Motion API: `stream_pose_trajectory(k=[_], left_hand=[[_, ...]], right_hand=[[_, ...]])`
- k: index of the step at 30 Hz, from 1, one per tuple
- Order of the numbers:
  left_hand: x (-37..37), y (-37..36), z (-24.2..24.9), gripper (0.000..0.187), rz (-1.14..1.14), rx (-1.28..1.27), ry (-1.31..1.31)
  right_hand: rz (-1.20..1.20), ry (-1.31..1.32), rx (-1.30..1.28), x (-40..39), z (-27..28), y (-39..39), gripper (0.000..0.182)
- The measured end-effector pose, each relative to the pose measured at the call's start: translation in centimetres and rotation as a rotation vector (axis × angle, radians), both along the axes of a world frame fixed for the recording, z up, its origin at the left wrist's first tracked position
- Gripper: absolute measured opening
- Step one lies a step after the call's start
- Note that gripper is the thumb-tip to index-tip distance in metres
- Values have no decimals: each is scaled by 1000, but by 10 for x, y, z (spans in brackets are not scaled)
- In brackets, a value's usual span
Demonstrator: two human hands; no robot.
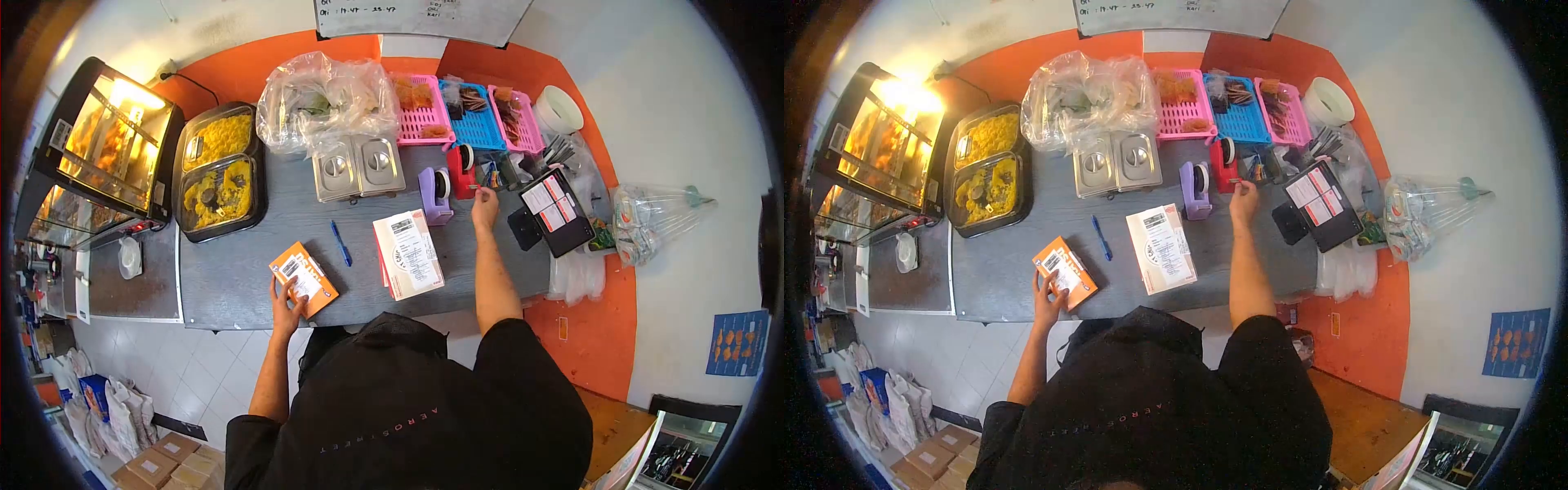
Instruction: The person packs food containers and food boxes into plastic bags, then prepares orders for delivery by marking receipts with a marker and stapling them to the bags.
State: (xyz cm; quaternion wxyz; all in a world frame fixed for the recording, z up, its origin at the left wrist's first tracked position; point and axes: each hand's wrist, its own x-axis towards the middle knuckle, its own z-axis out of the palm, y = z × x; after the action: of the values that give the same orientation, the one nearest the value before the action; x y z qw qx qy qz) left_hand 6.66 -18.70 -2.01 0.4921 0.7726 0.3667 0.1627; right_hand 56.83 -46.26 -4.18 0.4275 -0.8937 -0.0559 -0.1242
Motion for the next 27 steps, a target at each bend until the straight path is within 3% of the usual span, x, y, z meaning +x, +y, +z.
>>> stream_pose_trajectory(k=[2, 5, 7, 11, 13, 14, 16, 20, 22, 24, 26, 27], left_hand=[[1, -1, 3, 55, 2, 25, 30], [1, -2, 3, 55, -5, 82, 48], [1, -2, 3, 55, 3, 64, 42], [2, -2, 3, 55, 4, 44, 46], [-1, -2, 1, 55, 5, 10, 47], [0, 1, 0, 55, 5, -20, 40], [1, 3, -3, 55, -7, 37, 36], [1, 0, 3, 54, 3, 13, 12], [2, 1, 10, 56, -11, 37, 32], [-1, 6, 3, 58, -65, 249, 113], [0, 9, 8, 59, -49, 66, 133], [2, 10, 20, 59, -59, 33, 173]], right_hand=[[-2, 89, -32, 21, 0, 4, 29], [195, 93, 137, 56, -26, 8, 34], [34, 582, 158, 53, 0, 21, 33], [127, 665, 269, 61, -5, 18, 28], [61, 810, 884, 47, 8, 3, 23], [61, 807, 886, 38, 10, -1, 23], [92, 734, 1132, 28, 3, -10, 20], [75, 792, 933, 24, -29, -19, 19], [80, 202, -189, 23, -28, -19, 20], [-127, 350, -271, 29, -43, -25, 24], [-177, 146, -184, 65, -123, -58, 24], [-158, 233, 20, 49, -88, -51, 26]])
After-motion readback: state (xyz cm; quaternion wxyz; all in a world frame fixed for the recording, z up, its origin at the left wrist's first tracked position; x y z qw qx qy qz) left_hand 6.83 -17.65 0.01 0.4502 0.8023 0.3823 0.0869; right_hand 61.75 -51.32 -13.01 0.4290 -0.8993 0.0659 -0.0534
